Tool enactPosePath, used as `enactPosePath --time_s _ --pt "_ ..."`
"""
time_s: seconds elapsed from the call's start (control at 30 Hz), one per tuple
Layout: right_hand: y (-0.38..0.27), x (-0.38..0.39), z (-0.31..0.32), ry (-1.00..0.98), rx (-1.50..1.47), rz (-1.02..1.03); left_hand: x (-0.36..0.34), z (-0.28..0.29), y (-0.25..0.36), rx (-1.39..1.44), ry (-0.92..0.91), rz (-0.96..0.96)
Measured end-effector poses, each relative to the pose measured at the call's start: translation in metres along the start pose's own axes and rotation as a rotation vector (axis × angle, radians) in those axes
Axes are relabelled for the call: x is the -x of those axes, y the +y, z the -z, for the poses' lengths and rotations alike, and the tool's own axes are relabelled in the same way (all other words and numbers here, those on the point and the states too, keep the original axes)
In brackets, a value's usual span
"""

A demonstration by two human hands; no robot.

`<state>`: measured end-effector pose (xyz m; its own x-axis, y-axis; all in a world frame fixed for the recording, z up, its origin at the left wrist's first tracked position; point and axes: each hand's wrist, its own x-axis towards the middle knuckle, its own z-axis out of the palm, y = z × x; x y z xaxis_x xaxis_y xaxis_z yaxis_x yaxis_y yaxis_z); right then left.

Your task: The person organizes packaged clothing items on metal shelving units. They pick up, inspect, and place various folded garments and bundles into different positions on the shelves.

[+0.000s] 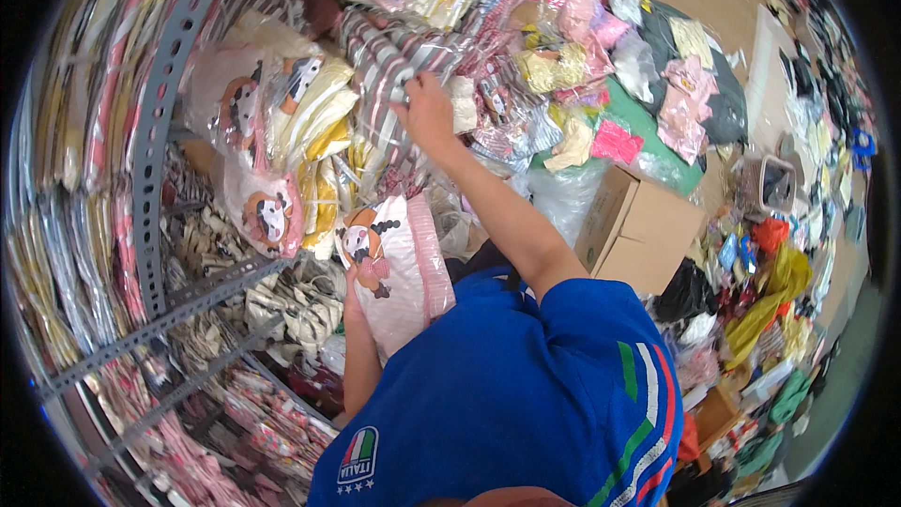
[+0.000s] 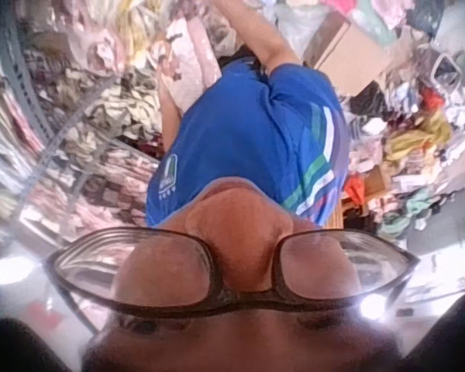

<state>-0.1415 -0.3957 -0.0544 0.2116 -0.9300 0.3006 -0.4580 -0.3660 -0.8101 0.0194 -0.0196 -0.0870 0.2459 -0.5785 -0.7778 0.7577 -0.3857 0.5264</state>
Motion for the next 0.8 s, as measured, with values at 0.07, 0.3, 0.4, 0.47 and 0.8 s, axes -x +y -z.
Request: enactPosePath --time_s 0.07,0.3,0.4,0.47,0.8 --pt "0.012 -0.03 -0.008 0.026 0.062 0.008 -0.002 0.011 -0.004 0.044 -0.082 -0.015" --pt "0.035 -0.099 -0.025 0.023 0.367 -0.047 0.02 -0.037 0.017 0.169 -0.169 0.039" --pt "-0.002 -0.054 0.003 0.25 0.462 0.133 0.038 -0.074 0.041 0.076 -0.015 0.04" --pt "-0.019 -0.046 -0.006 0.17 0.388 0.37 0.034 -0.069 0.043 -0.028 0.061 -0.03" --pt "0.038 -0.13 -0.068 -0.391 0.691 0.821 0.071 -0.132 0.112 -0.174 -0.004 -0.217"
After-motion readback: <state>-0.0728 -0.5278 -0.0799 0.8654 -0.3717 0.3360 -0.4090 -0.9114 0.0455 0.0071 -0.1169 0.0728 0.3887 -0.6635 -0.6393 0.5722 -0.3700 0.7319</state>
